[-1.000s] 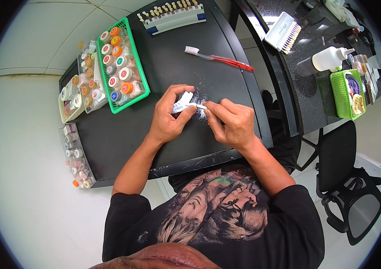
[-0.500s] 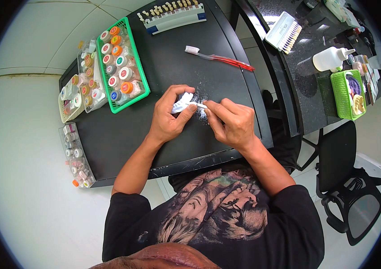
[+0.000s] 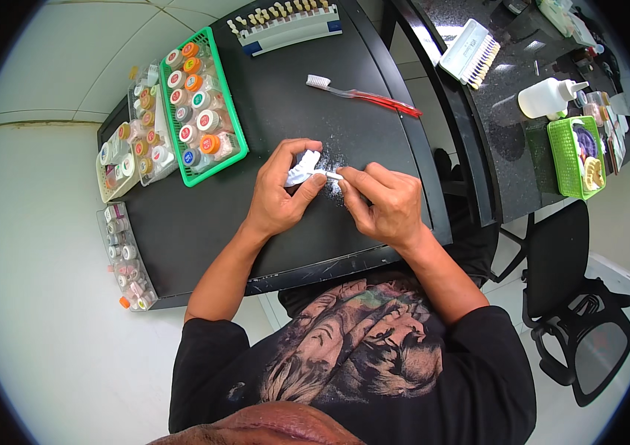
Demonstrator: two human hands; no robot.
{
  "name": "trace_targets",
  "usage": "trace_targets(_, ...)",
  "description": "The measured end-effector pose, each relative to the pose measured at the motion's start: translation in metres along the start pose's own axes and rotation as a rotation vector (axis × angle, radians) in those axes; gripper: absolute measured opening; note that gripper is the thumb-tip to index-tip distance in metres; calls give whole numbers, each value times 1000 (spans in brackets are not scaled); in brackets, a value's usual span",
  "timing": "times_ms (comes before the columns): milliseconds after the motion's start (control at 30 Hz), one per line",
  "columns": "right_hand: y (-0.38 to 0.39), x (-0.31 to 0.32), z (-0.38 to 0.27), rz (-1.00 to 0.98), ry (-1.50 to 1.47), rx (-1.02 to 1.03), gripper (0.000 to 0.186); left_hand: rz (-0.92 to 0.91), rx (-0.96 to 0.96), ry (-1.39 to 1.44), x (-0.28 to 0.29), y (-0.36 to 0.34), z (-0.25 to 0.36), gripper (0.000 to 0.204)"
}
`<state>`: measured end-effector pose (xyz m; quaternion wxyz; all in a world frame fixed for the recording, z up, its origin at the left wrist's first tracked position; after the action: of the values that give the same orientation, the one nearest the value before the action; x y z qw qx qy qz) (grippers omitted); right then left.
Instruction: The person wipes a dental cast with a brush and then applies white powder to the surface using a metal tool.
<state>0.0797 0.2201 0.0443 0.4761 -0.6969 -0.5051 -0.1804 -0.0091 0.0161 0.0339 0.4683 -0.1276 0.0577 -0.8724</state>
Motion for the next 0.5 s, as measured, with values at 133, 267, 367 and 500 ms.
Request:
trace_targets(133, 0, 0, 0, 0, 2, -3, 18, -3, -4, -2, 0, -1, -1, 44)
trace_targets(267, 3, -2, 2, 0, 10, -5, 18, -1, -20, -6, 0, -1, 0, 42)
trace_targets(367, 3, -2, 3, 0, 9, -8, 19, 1, -20, -5, -1, -1, 0, 41)
trace_targets(500, 2, -2, 1, 9, 13, 0, 19, 3, -30, -3, 0, -1, -1, 40)
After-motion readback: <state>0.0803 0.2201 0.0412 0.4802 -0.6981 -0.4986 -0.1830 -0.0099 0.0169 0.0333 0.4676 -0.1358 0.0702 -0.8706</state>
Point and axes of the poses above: each hand's wrist, its own y-axis away from the middle knuckle, its own x-axis out of the back of the hand, z = x × y, the point moved 3 cm from there along -y, towards the middle knuckle, and after that the axes turned 14 degrees about y, right-handed, at the moved point
